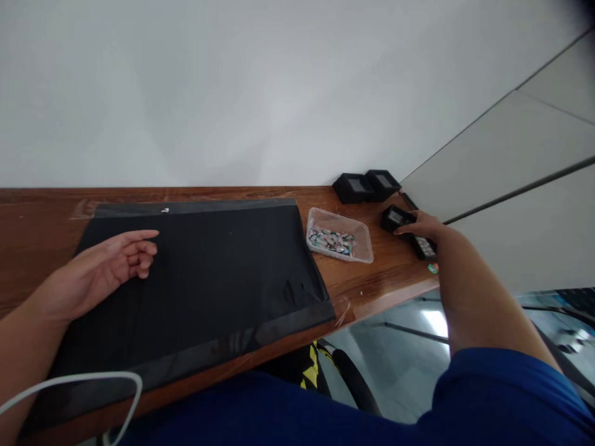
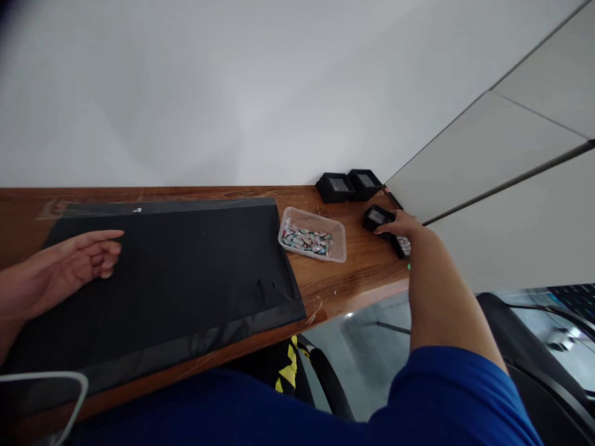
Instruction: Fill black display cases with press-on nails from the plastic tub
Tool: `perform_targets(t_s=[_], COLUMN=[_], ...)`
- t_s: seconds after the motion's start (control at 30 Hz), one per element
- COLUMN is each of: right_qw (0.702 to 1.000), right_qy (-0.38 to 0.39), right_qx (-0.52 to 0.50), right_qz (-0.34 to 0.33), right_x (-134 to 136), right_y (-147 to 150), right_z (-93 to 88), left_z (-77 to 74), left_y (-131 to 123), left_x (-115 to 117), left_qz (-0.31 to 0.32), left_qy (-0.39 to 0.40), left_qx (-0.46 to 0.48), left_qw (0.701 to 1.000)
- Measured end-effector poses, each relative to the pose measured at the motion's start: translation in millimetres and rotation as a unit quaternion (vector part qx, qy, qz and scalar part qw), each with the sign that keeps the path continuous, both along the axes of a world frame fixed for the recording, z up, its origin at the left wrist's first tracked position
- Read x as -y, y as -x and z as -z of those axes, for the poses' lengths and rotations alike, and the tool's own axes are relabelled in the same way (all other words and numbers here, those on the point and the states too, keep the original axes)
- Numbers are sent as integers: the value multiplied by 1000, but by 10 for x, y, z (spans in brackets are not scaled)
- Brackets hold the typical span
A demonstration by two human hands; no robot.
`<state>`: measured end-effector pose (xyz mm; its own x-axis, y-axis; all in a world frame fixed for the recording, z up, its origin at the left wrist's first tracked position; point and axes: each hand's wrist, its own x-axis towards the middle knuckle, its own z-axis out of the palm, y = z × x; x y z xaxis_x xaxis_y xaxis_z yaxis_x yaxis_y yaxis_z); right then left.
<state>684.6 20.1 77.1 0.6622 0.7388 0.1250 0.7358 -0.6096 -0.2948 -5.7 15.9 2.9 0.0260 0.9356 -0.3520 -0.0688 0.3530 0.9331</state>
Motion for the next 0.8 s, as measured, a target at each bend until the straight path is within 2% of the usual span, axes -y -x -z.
perform_targets(t_s=[0.1,0.2,0.27,0.33,0.4,0.47,0.53,0.6,0.67,0.7,0.8], right_qw=[998,994,988,972,891,805,721,640,596,584,575], right_qy=[-10,-71,-113,-143,-192,-196,-218,-201,-148,-119,-19], right_qx=[-52,-78,-101,-162,-335,-433,-514,-606,-670,-689,-698], right_qz=[17,19,-14,-94,-240,-355,-409,-427,-417,-412,-427], right_x=[25,29,25,33,61,105,149,171,155,132,23], right_y=[0,117,331,683,1162,1718,2280,2783,3196,3366,3758], right_z=[-136,-326,-458,-566,-616,-577,-438,-223,13,118,316], left_z=[-36,8,61,118,173,216,245,259,269,275,300], left_y=[-26,9,44,77,104,121,127,122,111,105,100], left_x=[19,27,21,8,-9,-24,-32,-34,-36,-39,-51], left_qz=[13,32,48,58,72,96,119,132,147,157,192], left_qy=[-10,-23,-32,-39,-49,-66,-81,-89,-98,-103,-114], left_qx=[-2,-1,-2,-4,2,24,44,42,42,43,47], left_qw=[1000,999,998,998,996,993,989,986,983,981,974])
